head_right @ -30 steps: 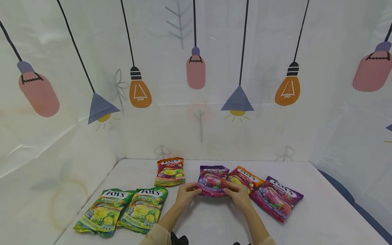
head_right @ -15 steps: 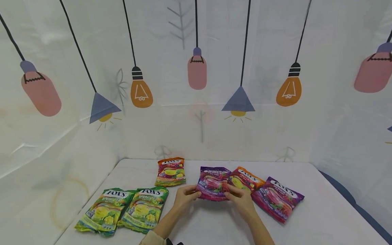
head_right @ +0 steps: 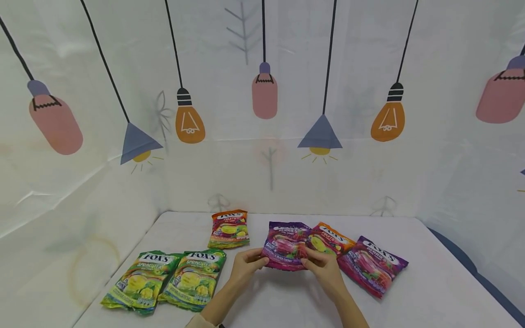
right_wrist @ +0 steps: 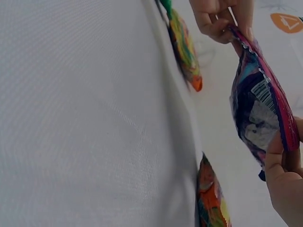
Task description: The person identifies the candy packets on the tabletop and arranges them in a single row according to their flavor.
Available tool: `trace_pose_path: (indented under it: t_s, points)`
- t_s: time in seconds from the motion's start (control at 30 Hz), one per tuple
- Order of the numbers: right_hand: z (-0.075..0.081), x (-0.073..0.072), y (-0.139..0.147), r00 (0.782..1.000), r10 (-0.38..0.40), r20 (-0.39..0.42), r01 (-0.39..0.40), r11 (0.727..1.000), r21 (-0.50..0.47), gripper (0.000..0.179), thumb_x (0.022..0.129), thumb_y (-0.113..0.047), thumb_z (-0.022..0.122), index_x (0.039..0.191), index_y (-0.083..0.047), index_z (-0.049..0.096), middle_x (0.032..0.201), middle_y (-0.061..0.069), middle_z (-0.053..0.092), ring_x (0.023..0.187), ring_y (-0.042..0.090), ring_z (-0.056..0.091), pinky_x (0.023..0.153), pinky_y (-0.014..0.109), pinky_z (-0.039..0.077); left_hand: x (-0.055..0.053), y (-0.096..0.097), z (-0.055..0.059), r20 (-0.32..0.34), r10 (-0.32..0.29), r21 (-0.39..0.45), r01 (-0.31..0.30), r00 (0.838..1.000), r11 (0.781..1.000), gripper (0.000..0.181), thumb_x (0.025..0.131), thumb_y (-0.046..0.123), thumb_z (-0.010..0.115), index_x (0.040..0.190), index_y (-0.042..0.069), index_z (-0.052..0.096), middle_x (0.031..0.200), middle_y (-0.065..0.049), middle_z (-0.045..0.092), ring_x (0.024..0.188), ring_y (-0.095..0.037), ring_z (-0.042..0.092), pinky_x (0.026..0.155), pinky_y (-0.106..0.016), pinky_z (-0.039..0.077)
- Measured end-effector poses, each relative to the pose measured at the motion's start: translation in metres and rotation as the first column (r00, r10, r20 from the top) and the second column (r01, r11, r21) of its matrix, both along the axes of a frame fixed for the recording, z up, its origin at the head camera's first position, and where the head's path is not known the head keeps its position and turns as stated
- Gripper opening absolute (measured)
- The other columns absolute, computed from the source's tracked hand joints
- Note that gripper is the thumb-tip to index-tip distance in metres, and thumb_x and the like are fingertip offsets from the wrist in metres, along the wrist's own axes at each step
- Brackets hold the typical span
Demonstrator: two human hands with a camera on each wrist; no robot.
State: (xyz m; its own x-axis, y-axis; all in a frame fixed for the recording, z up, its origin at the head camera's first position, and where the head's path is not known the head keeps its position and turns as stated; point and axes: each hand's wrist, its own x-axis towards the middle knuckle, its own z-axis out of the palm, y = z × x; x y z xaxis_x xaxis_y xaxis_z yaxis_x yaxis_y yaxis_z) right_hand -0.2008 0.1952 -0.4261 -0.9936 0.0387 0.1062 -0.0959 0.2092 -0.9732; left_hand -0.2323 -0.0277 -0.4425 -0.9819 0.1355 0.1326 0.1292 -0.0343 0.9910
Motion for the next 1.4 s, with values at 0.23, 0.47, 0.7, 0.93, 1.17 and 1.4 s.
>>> trace_pose_path:
  t_s: [0.23, 0.47, 0.7, 0.93, 1.17, 1.4]
  points:
    - [0.003, 0.009, -0.004, 1.000, 0.000, 0.016, 0.000, 1.000, -0.021, 0.042, 0.090, -0.011, 0.062, 0.128, 0.004, 0.053, 0.135, 0.019, 0.049, 0.102, 0.005, 0.058, 0.082, 0.022, 0.050, 0.007, -0.006, 0.003, 0.025, -0.015, 0.021, 0.014, 1.000, 1.000, 0.029, 0.083, 0.003, 0.068, 0.109, -0.007, 0.065, 0.100, -0.017, 0.069, 0.076, -0.011, 0.057, 0.064, -0.023, 0.047]
    - [0.004, 0.017, -0.009, 1.000, 0.003, -0.004, -0.003, 1.000, -0.022, 0.041, 0.088, -0.009, 0.064, 0.126, 0.005, 0.054, 0.133, 0.021, 0.051, 0.110, 0.011, 0.057, 0.085, 0.026, 0.051, 0.025, -0.014, 0.019, 0.019, -0.033, 0.021, 0.033, 0.999, 0.999, 0.029, 0.083, 0.000, 0.067, 0.109, -0.011, 0.063, 0.098, -0.020, 0.068, 0.075, -0.012, 0.055, 0.063, -0.022, 0.046]
    - [0.005, 0.025, -0.015, 0.999, 0.022, -0.033, -0.023, 0.998, -0.052, 0.040, 0.087, -0.004, 0.064, 0.123, 0.010, 0.055, 0.133, 0.026, 0.048, 0.097, -0.004, 0.056, 0.079, 0.021, 0.052, 0.019, -0.019, -0.001, 0.000, -0.043, 0.018, 0.043, 0.999, 0.999, 0.029, 0.083, 0.002, 0.067, 0.109, -0.011, 0.063, 0.098, -0.020, 0.068, 0.075, -0.012, 0.055, 0.061, -0.020, 0.046]
    - [0.002, 0.028, -0.021, 0.993, 0.083, -0.079, -0.088, 0.994, -0.070, 0.039, 0.086, 0.000, 0.063, 0.121, 0.014, 0.051, 0.131, 0.023, 0.048, 0.095, -0.004, 0.059, 0.075, 0.020, 0.053, 0.029, -0.028, -0.003, 0.012, -0.030, 0.001, 0.030, 0.999, 1.000, 0.030, 0.084, 0.003, 0.067, 0.110, -0.010, 0.063, 0.103, -0.020, 0.068, 0.082, -0.013, 0.057, 0.067, -0.020, 0.049]
    - [-0.003, 0.030, -0.025, 0.972, 0.199, -0.123, -0.211, 0.972, -0.099, 0.042, 0.089, -0.002, 0.061, 0.122, 0.018, 0.046, 0.118, -0.006, 0.062, 0.096, 0.000, 0.060, 0.077, 0.020, 0.052, 0.039, -0.038, -0.002, 0.029, -0.027, 0.018, 0.027, 0.999, 0.999, 0.032, 0.084, 0.008, 0.068, 0.111, -0.009, 0.063, 0.104, -0.019, 0.068, 0.084, -0.013, 0.059, 0.070, -0.021, 0.049]
    - [-0.013, 0.030, -0.035, 0.948, 0.253, -0.191, -0.275, 0.957, -0.097, 0.040, 0.089, 0.000, 0.059, 0.120, 0.021, 0.045, 0.107, -0.015, 0.065, 0.094, 0.002, 0.061, 0.077, 0.020, 0.052, 0.043, -0.051, -0.005, 0.013, -0.007, -0.021, 0.007, 1.000, 1.000, 0.035, 0.084, 0.012, 0.070, 0.111, -0.009, 0.064, 0.104, -0.019, 0.068, 0.085, -0.013, 0.060, 0.070, -0.019, 0.050]
